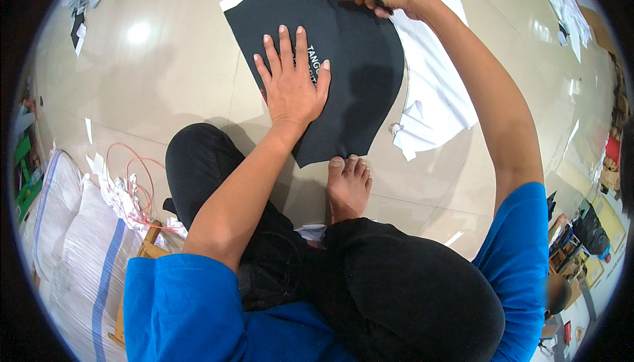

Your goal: The person sits on the floor and uses scissors to cut a black fabric piece along the edge of a white paper template. They periodically rotate the fabric and template to follow the curved outline, trimming the excess material.

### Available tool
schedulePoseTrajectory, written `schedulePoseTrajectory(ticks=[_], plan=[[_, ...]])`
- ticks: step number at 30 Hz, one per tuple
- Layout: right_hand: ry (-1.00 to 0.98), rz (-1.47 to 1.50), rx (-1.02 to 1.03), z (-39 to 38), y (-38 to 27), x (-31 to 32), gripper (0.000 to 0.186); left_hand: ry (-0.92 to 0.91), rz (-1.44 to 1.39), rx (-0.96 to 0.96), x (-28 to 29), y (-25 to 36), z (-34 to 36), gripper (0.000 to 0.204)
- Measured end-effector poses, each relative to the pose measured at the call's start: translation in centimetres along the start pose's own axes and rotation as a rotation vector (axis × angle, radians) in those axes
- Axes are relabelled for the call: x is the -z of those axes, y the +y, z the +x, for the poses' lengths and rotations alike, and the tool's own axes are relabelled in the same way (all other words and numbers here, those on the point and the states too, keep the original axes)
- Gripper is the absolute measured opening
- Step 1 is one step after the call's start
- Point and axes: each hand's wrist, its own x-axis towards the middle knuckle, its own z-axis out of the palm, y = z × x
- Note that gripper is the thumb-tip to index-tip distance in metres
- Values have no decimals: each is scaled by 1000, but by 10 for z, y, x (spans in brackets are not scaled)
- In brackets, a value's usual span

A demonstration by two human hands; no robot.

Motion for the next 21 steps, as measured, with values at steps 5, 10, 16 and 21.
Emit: schedulePoseTrajectory(ticks=[5, 10, 16, 21], plan=[[157, 33, 146, 18, -9, -6, 38, -7, -3, 11, 2, 2, 1, 81], [557, -386, 589, 34, -1, -15, 33, -27, -9, 21, 8, 5, 2, 81], [1137, -629, 780, 19, 105, 0, 37, -2, -18, -8, 8, 4, 1, 80], [1304, -417, 292, -74, 191, -33, 38, 6, -16, -6, 7, 2, -1, 80]])
